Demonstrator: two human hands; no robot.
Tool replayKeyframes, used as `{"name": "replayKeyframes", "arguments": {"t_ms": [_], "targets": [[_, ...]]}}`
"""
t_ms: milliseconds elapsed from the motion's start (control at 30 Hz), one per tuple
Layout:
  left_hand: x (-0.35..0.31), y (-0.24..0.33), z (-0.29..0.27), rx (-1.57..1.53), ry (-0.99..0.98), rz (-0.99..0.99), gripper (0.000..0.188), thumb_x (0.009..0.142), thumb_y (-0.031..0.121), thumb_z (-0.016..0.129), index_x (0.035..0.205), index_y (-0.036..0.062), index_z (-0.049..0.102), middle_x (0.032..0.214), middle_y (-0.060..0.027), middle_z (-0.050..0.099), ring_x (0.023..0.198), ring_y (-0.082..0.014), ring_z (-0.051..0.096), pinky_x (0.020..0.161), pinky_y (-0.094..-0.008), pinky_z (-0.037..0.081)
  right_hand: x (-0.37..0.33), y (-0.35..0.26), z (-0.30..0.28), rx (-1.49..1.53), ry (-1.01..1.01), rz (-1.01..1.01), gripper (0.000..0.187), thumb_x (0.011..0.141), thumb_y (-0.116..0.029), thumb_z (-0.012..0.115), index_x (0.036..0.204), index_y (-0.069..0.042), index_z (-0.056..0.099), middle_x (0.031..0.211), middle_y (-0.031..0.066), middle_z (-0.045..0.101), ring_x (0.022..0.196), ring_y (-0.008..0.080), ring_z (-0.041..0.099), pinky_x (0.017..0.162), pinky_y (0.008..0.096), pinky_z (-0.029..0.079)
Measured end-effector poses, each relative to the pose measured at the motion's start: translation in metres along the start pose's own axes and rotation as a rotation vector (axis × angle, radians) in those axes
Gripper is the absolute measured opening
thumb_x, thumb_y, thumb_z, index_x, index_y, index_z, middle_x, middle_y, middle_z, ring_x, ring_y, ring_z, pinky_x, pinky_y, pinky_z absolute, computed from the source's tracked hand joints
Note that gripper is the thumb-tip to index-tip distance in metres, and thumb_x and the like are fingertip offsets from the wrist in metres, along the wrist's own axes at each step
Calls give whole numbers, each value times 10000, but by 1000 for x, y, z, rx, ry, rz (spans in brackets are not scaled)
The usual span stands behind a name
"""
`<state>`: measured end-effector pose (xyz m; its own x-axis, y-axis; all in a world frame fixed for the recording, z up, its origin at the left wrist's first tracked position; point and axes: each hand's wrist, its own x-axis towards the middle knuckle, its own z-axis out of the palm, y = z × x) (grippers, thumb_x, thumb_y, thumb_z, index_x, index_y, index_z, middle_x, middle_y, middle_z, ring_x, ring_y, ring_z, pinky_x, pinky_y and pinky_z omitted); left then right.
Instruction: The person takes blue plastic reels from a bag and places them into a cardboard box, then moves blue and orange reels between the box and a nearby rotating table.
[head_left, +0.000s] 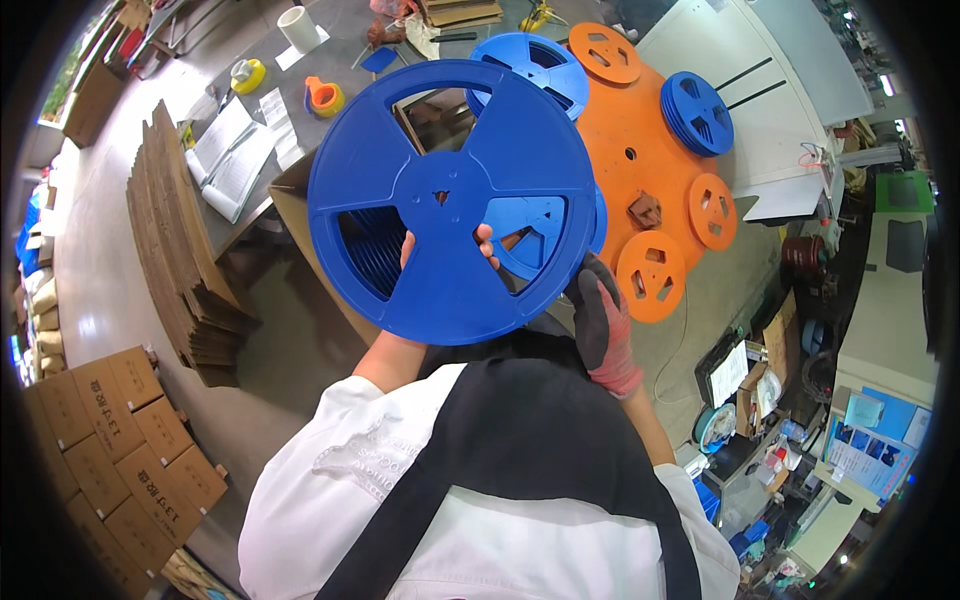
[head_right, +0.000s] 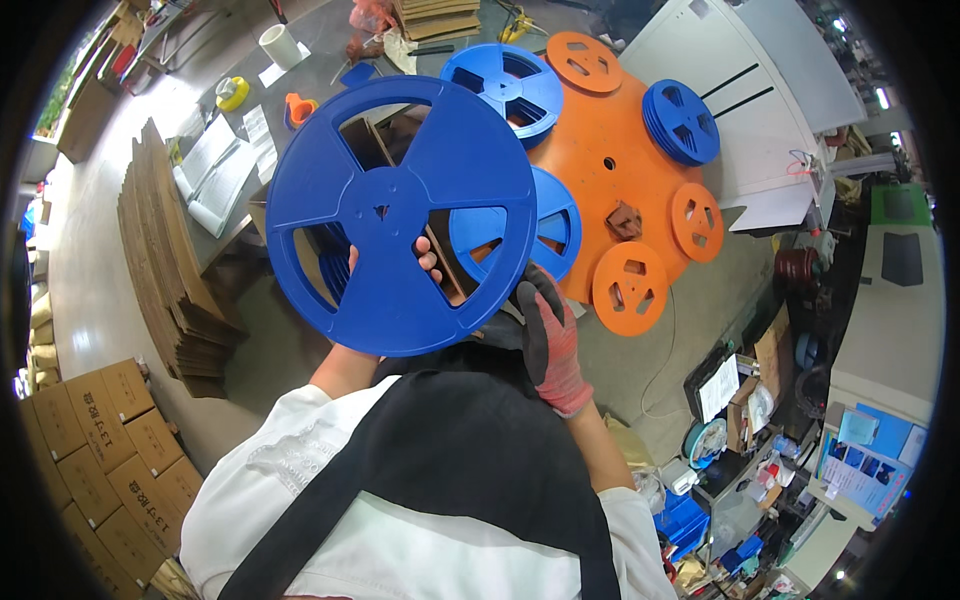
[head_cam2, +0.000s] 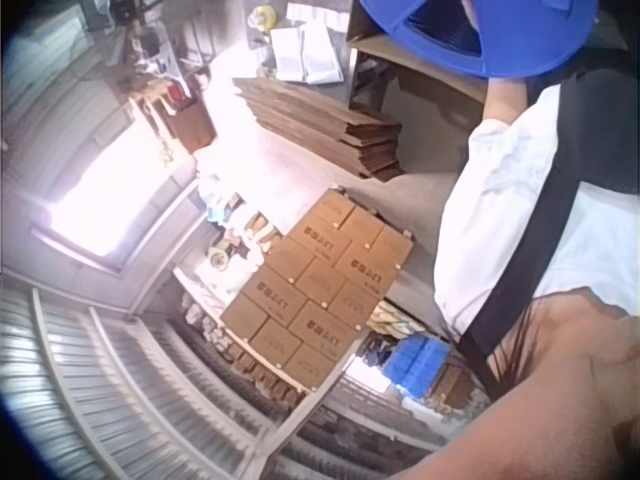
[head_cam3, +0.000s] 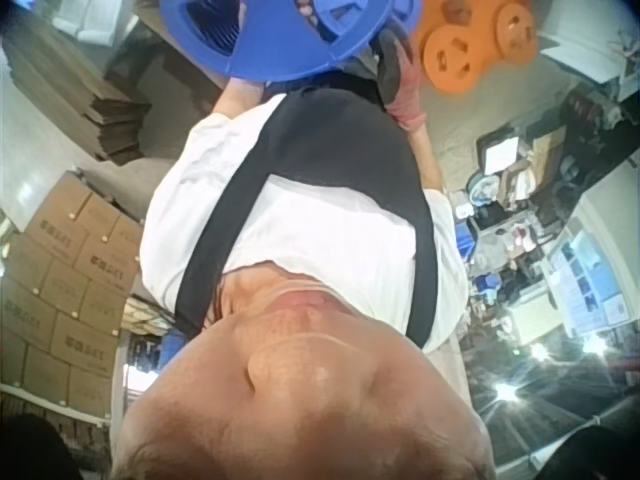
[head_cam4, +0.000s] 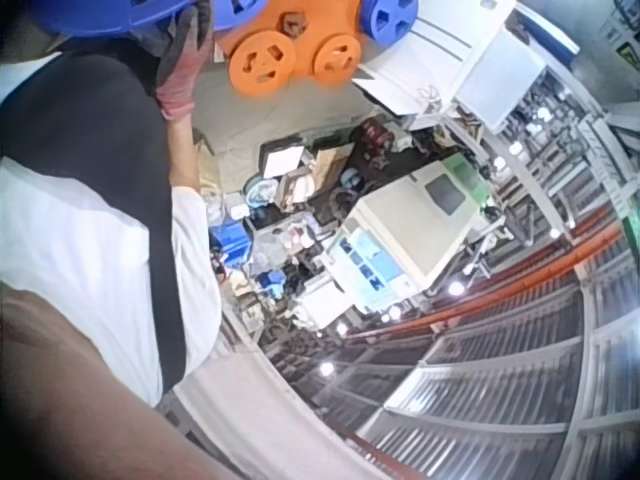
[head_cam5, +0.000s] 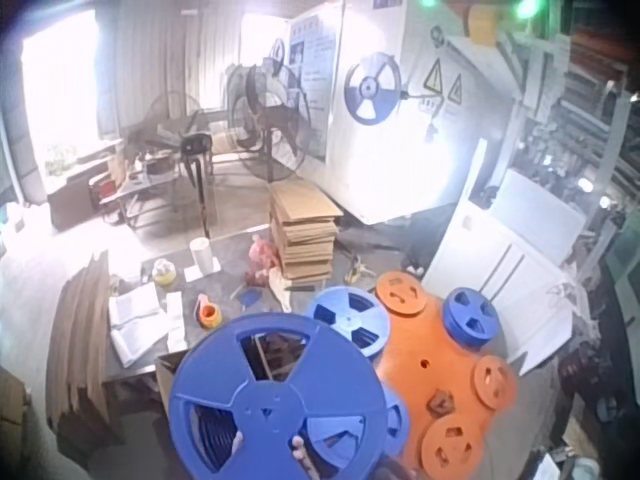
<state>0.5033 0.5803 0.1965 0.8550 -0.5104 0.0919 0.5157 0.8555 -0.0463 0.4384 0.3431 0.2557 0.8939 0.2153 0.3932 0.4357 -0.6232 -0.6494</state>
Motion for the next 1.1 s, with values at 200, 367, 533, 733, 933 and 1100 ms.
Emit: {"name": "replayKeyframes", "arguments": {"t_ms": [200,367,533,733,933,1100], "targets": [[-11,9,-2,-39,50,43,740,906,565,570,1387,23,419,1192,-181,578,1105,-303,603,1003,-438,498,5,-2,17,242,-46,287,362,973,-32,476,1330,30,477,1296,176,550,1199,301,551,990,382,457],[-41,29,-21,-15,120,114,724,939,546,524,1450,59,362,1268,-212,550,1118,-310,601,1001,-446,500,33,-16,38,854,88,922,400,1012,-220,483,1353,-10,484,1319,98,519,1213,217,524,1003,359,434],[-88,78,-48,163,531,233,620,966,425,511,1435,36,395,1276,-236,574,1083,-300,634,933,-427,547,28,15,79,945,74,1158,463,1034,-318,447,1414,-56,405,1418,79,424,1272,240,466,1061,386,376],[-120,140,-161,589,1068,401,344,877,363,648,1130,149,558,831,-38,607,739,-141,601,624,-286,527,15,23,111,946,-56,1277,477,1036,-310,439,1430,-46,386,1442,95,405,1279,251,455,1064,388,376],[-135,205,-288,524,1129,511,358,873,367,659,1147,163,551,842,-29,585,736,-157,579,645,-302,509,6,31,117,860,-114,1344,505,1023,-319,476,1428,-31,390,1419,95,430,1263,247,473,1059,386,383],[-135,239,-327,348,1212,261,361,882,410,612,1066,99,611,915,-102,669,790,-229,631,713,-368,547,7,39,125,826,-80,1379,484,1021,-304,474,1409,-23,405,1414,108,431,1263,258,478,1060,384,385]]}}
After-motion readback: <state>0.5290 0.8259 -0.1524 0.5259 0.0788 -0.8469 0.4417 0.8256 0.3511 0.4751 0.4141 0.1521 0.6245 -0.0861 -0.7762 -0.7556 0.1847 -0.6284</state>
